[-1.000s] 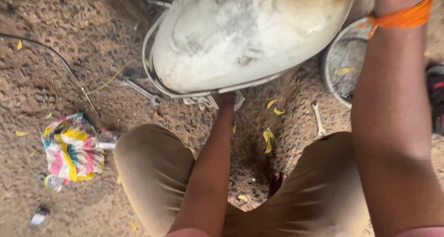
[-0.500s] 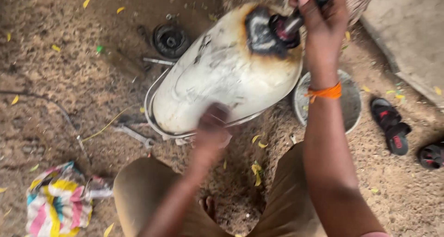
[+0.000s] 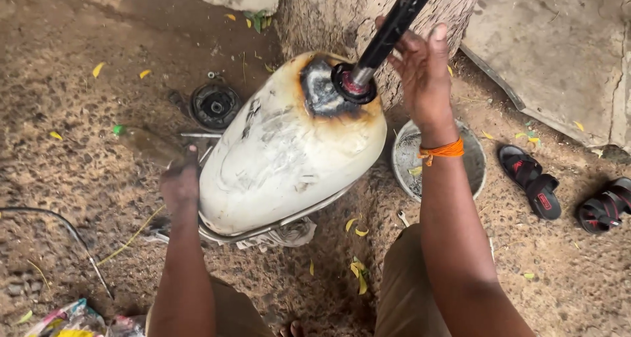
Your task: Apply red mechanical grease to a motorcycle part and a fuel tank neck.
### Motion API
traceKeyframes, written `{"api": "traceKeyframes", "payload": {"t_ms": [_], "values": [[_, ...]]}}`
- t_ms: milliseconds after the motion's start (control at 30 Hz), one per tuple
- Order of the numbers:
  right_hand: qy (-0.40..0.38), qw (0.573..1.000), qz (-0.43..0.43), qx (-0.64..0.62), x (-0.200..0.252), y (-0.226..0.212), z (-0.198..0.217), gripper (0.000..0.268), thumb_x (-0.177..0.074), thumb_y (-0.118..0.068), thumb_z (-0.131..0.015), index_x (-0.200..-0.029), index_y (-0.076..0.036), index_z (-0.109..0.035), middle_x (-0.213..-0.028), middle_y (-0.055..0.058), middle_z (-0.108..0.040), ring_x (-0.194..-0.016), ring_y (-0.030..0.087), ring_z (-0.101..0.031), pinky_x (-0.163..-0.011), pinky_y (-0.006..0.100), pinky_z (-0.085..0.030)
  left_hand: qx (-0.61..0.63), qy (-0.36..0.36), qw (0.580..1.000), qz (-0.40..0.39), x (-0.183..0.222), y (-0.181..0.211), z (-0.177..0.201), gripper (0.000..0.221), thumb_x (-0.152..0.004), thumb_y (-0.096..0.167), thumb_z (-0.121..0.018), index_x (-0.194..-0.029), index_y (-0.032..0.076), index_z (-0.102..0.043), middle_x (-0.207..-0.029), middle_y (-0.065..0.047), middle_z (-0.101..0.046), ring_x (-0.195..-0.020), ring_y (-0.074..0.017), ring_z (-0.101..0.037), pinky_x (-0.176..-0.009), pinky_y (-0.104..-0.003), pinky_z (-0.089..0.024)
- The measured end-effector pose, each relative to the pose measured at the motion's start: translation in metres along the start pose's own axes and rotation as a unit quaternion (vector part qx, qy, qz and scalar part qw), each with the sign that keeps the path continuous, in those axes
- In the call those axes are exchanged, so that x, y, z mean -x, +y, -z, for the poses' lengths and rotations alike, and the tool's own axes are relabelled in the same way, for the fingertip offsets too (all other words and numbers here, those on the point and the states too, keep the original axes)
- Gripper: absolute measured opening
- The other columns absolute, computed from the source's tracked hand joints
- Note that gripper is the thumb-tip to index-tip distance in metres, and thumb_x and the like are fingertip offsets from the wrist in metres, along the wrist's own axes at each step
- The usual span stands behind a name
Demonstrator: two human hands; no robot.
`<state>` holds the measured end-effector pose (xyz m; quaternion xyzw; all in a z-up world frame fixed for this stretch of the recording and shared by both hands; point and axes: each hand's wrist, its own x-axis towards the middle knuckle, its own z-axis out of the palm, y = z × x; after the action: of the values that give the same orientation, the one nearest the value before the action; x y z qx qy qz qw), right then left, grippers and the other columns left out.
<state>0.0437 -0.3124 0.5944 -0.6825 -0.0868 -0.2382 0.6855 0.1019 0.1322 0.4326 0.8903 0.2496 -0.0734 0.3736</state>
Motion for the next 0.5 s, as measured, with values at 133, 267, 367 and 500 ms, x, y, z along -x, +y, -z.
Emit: {"api": "traceKeyframes", "payload": {"t_ms": [133, 267, 367, 500], "values": [[0.098, 0.983, -0.142, -0.064, 0.007, 0.03, 0.017, 0.07, -0.1, -0.065, -0.043, -0.131, -0.007, -0.068, -0.135, 0.016, -0.068, -0.129, 0.027, -0.061, -0.112, 0.045, -0.044, 0.011, 0.013, 1.0, -0.025, -0.014, -0.016, -0.007, 0.073, -0.094, 0.068, -0.06, -0.116, 0.001, -0.077, -0.11, -0.026, -0.075, -0.1, -0.0374, -0.071, -0.097, -0.049, -0.051], [0.17, 0.94, -0.291, 0.044, 0.026, 0.076, 0.041, 0.053, -0.098, -0.052, -0.051, -0.126, -0.01, -0.068, -0.127, 0.008, -0.073, -0.117, 0.021, -0.066, -0.099, 0.04, -0.047, -0.015, 0.02, 1.0, -0.008, -0.018, -0.014, -0.006, 0.075, -0.095, 0.07, -0.058, -0.116, 0.001, -0.079, -0.114, -0.024, -0.076, -0.103, -0.0378, -0.072, -0.1, -0.049, -0.052], [0.156, 0.947, -0.279, 0.025, 0.043, 0.099, 0.054, 0.047, -0.1, -0.045, -0.057, -0.122, -0.006, -0.07, -0.12, 0.008, -0.074, -0.11, 0.021, -0.069, -0.093, 0.037, -0.051, -0.033, 0.042, 0.998, 0.024, -0.012, -0.01, 0.002, 0.076, -0.092, 0.072, -0.058, -0.12, 0.004, -0.076, -0.122, -0.023, -0.071, -0.11, -0.0396, -0.067, -0.1, -0.051, -0.05], [0.165, 0.936, -0.308, 0.033, 0.046, 0.099, 0.059, 0.044, -0.099, -0.044, -0.058, -0.119, -0.007, -0.069, -0.116, 0.005, -0.076, -0.106, 0.018, -0.069, -0.087, 0.034, -0.049, -0.07, 0.067, 0.995, 0.032, 0.002, 0.007, 0.017, 0.077, -0.093, 0.077, -0.056, -0.12, 0.007, -0.074, -0.127, -0.023, -0.066, -0.115, -0.0419, -0.062, -0.1, -0.054, -0.047]]}}
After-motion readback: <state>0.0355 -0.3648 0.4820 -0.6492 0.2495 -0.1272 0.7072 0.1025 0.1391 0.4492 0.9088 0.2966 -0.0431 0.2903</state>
